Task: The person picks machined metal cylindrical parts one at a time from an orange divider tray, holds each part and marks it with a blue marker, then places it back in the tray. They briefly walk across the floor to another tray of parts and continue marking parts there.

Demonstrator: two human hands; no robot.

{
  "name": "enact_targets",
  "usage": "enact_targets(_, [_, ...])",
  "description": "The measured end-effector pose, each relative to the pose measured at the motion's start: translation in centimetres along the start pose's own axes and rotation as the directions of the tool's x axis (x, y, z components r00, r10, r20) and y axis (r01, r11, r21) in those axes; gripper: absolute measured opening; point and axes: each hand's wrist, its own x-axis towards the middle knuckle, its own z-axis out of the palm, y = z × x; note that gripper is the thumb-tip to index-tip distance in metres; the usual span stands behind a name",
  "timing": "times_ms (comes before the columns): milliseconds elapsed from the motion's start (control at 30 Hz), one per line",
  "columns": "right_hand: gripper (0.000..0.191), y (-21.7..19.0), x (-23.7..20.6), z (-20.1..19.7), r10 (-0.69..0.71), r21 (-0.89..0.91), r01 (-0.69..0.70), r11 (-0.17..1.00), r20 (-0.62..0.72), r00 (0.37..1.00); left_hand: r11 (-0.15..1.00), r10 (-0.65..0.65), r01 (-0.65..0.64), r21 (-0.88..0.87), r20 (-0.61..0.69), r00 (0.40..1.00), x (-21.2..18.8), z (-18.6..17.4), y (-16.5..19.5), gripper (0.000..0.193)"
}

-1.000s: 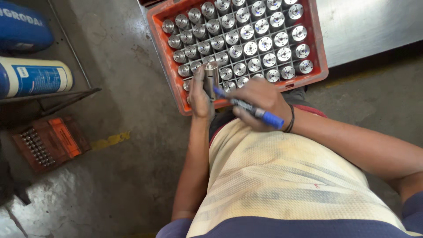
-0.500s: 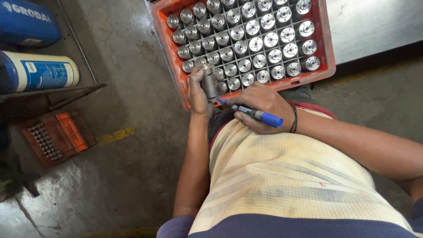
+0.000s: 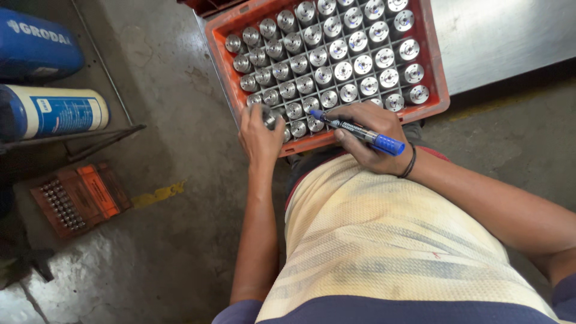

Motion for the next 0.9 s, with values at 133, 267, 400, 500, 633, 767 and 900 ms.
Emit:
enact_targets(133, [0.028, -0.1, 0.4, -0.4, -0.017, -0.012, 0.017, 1.000, -0.020, 1.000, 0.995, 0.088, -0.091, -0.030, -0.066, 0.994, -0.5, 0.7, 1.0, 0.053])
enact_targets(267, [0.027, -0.1, 0.4, -0.2, 0.032, -0.004, -0.032, 0.999, 0.013, 0.999, 0.999, 0.009, -0.013, 0.048, 0.094, 0.996, 0.6, 2.3, 2.3, 0.050])
enact_targets(400, [0.026, -0.4, 0.3, -0.5, 0.019, -0.019, -0.019, 1.000, -0.005, 1.000, 0.989, 0.141, -0.145, 0.023, 0.121, 0.983, 2.7, 0.4, 1.1, 0.044])
enact_targets(500, [0.027, -0.7, 0.5, -0.7, -0.034, -0.041, 0.033, 0.999, -0.023, 0.999, 0.800, 0.265, -0.204, -0.563, 0.026, 0.964, 3.3, -1.3, -0.1, 0.040])
enact_targets(633, [0.033, -0.8, 1.0, 0.3, -0.262, -0.126, 0.282, 0.951, 0.154, 0.953, -0.008, -0.146, 0.360, -0.933, 0.357, 0.923, 2.0, 1.1, 1.1, 0.039])
enact_targets(767, [0.033, -0.1, 1.0, 0.8, -0.236, -0.101, 0.242, 0.965, 0.074, 0.969, 0.066, -0.075, 0.333, -0.940, 0.329, 0.941, 1.1, 3.9, 2.7, 0.041])
enact_targets(900, [0.032, 0.1, 0.3, 1.1, -0.230, -0.043, 0.235, 0.971, 0.094, 0.969, 0.029, -0.115, 0.350, -0.936, 0.344, 0.932, 0.8, 3.5, 3.2, 0.046])
